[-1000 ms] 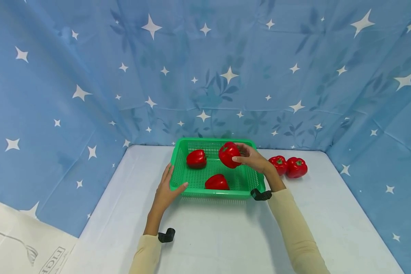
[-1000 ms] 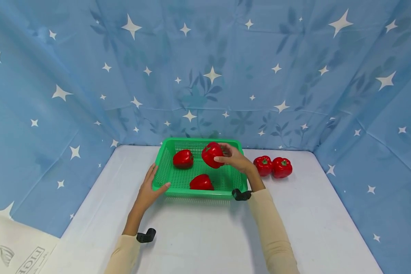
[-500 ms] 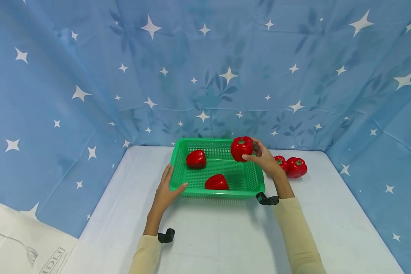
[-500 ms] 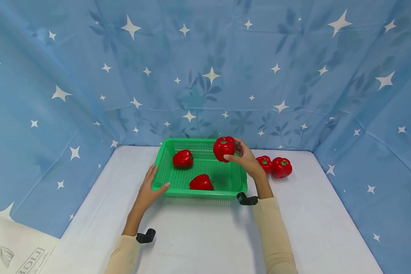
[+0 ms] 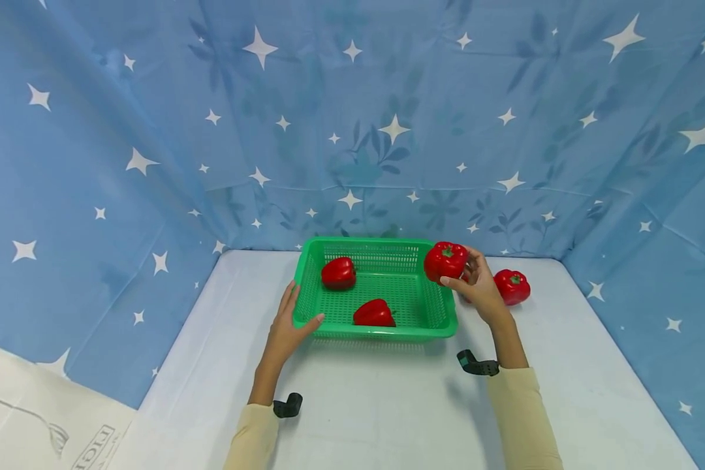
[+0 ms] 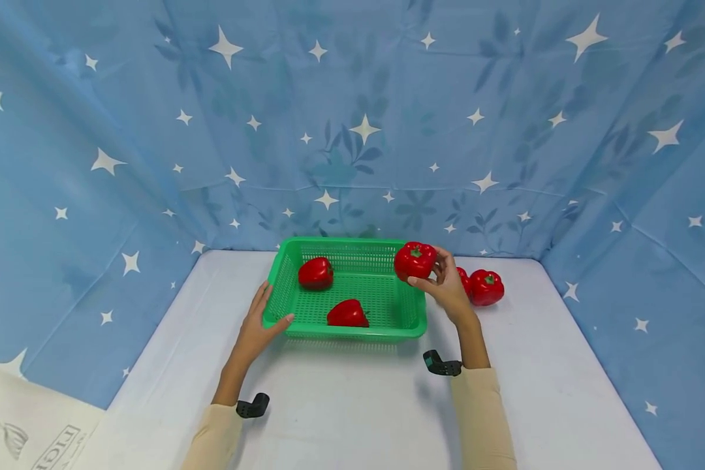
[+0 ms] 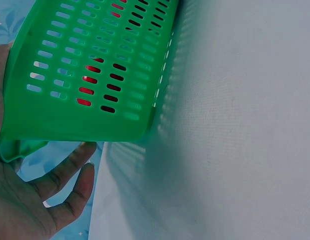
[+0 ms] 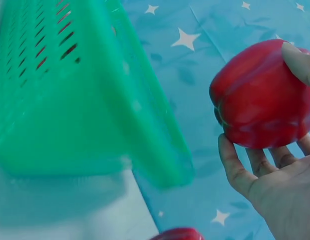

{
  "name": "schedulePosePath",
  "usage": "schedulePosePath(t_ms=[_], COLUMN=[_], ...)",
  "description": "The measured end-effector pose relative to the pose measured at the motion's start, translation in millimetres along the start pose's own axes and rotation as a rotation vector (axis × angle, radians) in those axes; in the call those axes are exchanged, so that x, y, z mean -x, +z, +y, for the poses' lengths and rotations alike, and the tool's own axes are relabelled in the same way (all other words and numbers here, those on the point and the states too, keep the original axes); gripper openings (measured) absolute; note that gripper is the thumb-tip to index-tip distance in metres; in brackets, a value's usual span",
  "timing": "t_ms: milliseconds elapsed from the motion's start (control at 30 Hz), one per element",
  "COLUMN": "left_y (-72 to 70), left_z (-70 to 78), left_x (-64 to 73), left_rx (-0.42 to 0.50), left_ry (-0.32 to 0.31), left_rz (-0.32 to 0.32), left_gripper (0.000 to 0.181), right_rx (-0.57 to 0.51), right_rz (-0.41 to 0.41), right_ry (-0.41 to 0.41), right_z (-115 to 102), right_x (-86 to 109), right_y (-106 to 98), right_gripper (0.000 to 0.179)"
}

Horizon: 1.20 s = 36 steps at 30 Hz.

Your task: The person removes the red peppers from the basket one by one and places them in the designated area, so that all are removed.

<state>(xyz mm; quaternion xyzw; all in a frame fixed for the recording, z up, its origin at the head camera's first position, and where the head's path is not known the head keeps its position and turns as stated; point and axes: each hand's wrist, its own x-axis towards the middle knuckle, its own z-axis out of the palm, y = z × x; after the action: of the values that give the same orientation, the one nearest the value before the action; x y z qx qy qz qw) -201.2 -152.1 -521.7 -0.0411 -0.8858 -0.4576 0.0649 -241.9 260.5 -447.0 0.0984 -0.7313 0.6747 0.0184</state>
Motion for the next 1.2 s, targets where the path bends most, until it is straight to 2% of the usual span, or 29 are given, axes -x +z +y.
schedulePosePath(t_ms=[333,533,700,900,1033,1200], left_y=[-0.8,-1.7,-2.4,-1.4,0.3,0.7], left_z=[1.3,0.8,1.3,0.9,0.5,1.1], left_x=[1.0,1.3,1.0,0.9,1.5,1.2], left_rx=[-0.012,-0.003,-0.003,-0.001,0.003,0.003], left_ry=[0.013,0.004,0.009,0.01,0.006,0.015], left_rz=[0.008,-0.001,0.002,0.008,0.002,0.008], left_gripper=[0.093,0.093,0.093,0.093,0.094,0.094], right_rx=[-0.031,-0.062,-0.032,0.015,0.061,0.173], right_rz=[0.223,0.369,0.427,0.431,0.469,0.527], right_ry=[-0.001,-0.014,-0.004,0.061,0.156,0.26], right_z=[9,22,34,54,66,75], right_x=[32.2,49.5,58.2,69.2,76.7,79.6], right_y=[-15,-19,-22,-23,-25,-26], right_gripper=[0.077,0.079,0.083,0.083,0.083,0.085])
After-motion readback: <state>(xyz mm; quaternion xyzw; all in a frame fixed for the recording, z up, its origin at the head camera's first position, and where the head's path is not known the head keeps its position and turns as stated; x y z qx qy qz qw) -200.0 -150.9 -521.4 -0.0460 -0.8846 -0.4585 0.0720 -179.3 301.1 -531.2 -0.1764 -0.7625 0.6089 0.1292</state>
